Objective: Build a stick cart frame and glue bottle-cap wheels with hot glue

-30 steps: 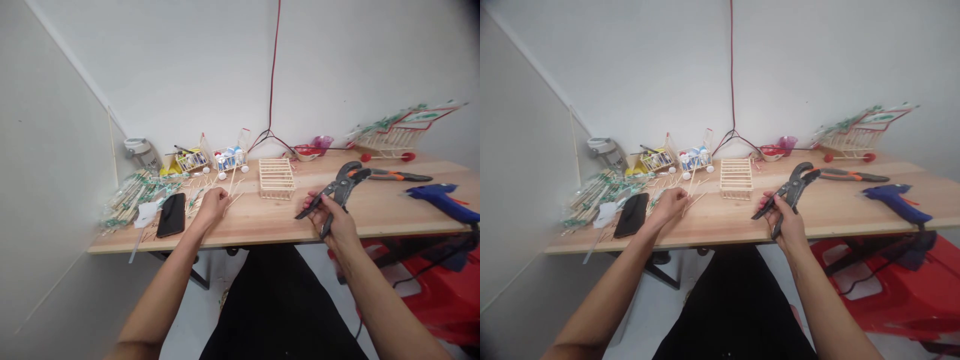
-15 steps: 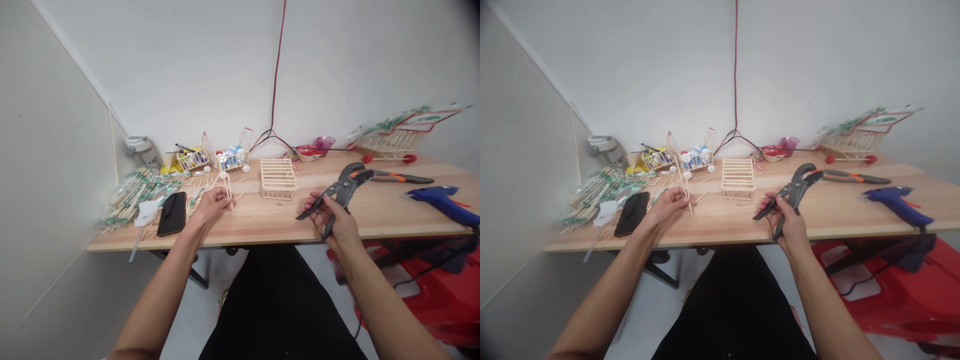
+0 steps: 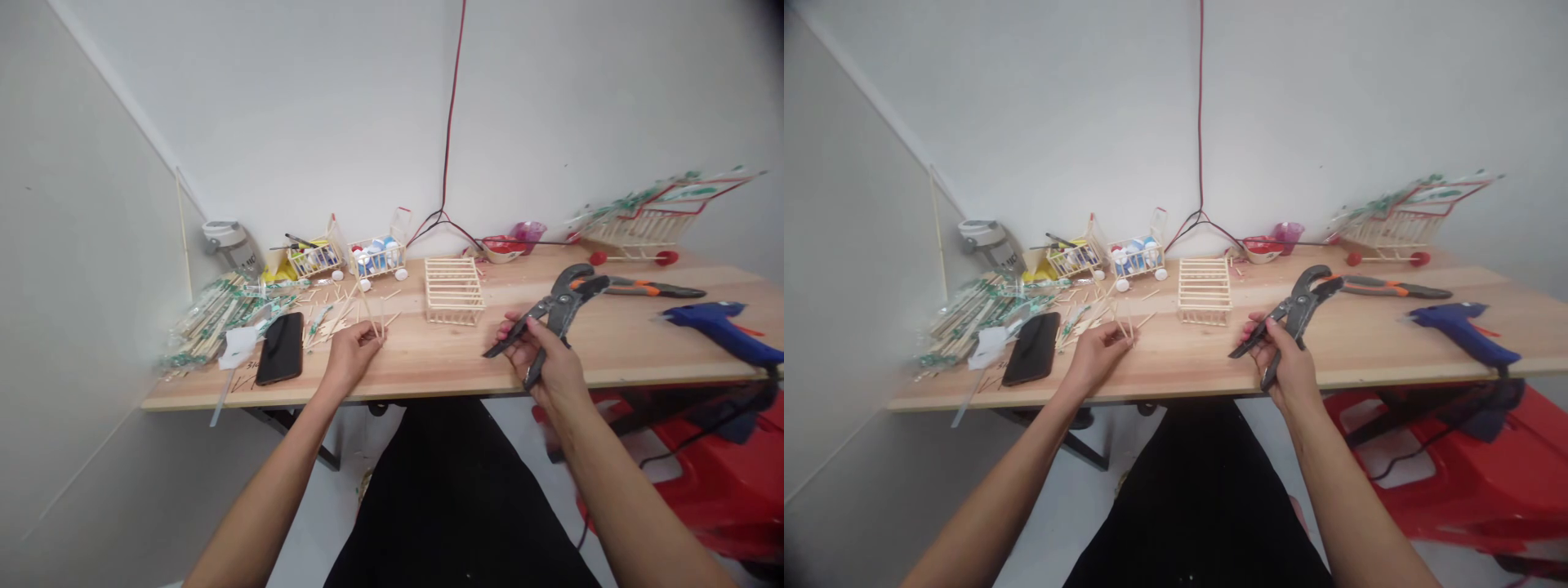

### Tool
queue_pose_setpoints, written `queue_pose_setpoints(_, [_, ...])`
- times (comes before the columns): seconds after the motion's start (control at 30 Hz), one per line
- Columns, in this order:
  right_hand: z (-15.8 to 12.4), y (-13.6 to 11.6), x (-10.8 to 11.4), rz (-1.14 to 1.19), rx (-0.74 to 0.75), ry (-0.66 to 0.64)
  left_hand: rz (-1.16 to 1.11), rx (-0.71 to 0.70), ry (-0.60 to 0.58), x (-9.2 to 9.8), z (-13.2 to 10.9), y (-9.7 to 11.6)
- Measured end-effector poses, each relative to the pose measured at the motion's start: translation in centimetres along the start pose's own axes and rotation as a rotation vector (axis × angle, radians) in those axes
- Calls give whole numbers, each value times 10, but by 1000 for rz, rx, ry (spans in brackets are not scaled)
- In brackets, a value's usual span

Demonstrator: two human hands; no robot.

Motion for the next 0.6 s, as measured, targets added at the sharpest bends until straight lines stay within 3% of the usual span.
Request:
queue_pose_setpoints(0.27, [-2,-2,-4,-13,13,-17,-168,62,-18,-7,1,-4])
queue_pose_setpoints(0.4, [-6,-5,-10,-91,18,-33,-389,150,-51,-19,-5,-4])
queue_pose_setpoints(0.6, [-26,10,-44,-369,-84,-100,-717,301,-66,-39,-18,11])
Point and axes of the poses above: each hand's wrist, its own z-axis towards the middle knuckle, its own x-axis out of the back of the hand, y = z × x, the point moved 10 cm from there along z, towards the middle knuckle, and after that the axes turned 6 degrees about -x, right-handed, at the moved point
